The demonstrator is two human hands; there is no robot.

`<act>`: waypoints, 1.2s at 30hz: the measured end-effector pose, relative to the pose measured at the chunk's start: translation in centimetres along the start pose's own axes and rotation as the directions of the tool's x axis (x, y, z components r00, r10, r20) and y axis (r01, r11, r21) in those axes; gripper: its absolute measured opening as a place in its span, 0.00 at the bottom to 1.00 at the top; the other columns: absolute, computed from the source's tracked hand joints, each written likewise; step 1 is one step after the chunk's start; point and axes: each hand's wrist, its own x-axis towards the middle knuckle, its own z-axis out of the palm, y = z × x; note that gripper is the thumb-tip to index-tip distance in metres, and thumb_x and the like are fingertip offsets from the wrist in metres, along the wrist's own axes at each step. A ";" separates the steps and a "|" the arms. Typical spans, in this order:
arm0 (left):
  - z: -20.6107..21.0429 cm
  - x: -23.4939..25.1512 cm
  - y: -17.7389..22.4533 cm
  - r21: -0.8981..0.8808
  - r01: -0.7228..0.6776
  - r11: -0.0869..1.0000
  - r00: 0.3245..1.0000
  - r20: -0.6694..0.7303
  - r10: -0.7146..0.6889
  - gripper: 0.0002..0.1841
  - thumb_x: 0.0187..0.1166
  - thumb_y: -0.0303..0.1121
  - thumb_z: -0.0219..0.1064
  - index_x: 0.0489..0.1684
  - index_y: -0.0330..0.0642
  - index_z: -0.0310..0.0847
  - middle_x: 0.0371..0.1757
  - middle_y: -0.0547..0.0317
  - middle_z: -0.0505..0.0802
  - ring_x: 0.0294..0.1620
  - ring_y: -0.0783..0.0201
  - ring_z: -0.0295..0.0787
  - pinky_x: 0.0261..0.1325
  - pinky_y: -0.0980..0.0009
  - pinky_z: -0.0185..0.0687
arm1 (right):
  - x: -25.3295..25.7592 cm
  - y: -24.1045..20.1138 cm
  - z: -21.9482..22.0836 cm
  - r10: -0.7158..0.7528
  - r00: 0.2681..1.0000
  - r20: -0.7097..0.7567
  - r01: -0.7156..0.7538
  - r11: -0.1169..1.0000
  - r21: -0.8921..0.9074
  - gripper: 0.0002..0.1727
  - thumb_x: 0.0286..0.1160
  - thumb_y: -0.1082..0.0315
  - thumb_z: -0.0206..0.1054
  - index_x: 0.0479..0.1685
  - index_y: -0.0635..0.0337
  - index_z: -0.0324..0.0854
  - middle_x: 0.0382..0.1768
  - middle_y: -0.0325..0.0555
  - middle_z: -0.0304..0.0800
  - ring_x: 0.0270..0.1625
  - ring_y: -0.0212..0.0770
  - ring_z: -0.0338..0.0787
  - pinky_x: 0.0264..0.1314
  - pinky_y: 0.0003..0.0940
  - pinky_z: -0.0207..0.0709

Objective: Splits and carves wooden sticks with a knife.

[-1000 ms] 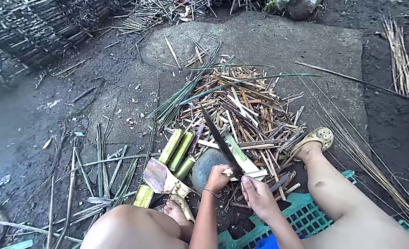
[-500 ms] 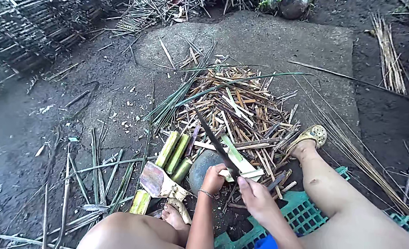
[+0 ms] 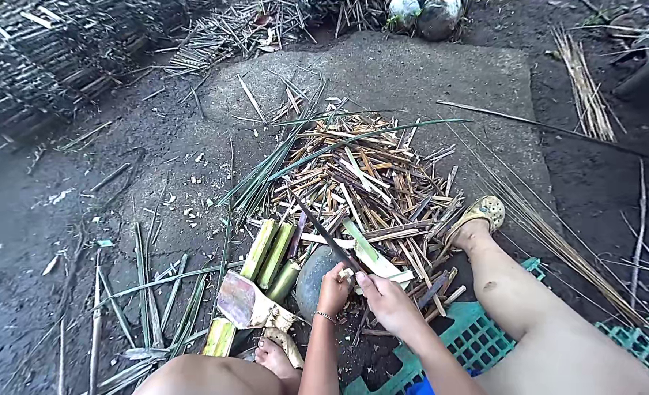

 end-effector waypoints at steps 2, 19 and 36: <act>-0.1 -0.2 0.1 -0.005 -0.026 1.000 0.999 -0.022 0.026 0.25 0.77 0.17 0.60 0.76 0.29 0.76 0.74 0.41 0.86 0.75 0.55 0.83 0.81 0.59 0.72 | 0.2 -0.2 -0.2 0.015 1.000 0.009 -0.015 0.999 0.041 0.32 0.94 0.44 0.40 0.41 0.61 0.83 0.25 0.44 0.78 0.29 0.42 0.81 0.39 0.46 0.76; -2.4 -0.5 0.0 -0.057 0.013 0.998 0.978 -0.206 -0.025 0.29 0.78 0.16 0.54 0.84 0.29 0.66 0.74 0.37 0.84 0.70 0.50 0.86 0.73 0.56 0.79 | 1.8 0.9 0.2 -0.029 0.990 -0.139 0.061 0.970 0.237 0.31 0.96 0.50 0.38 0.46 0.63 0.82 0.23 0.42 0.77 0.24 0.39 0.79 0.34 0.40 0.78; -2.2 -1.0 5.3 0.039 -0.322 0.946 0.947 0.021 0.321 0.34 0.73 0.26 0.60 0.85 0.30 0.65 0.85 0.38 0.73 0.90 0.46 0.61 0.91 0.49 0.54 | 4.3 4.2 5.8 0.130 0.991 -0.025 -0.128 0.990 0.050 0.33 0.95 0.49 0.39 0.58 0.68 0.84 0.52 0.67 0.90 0.61 0.64 0.89 0.65 0.66 0.77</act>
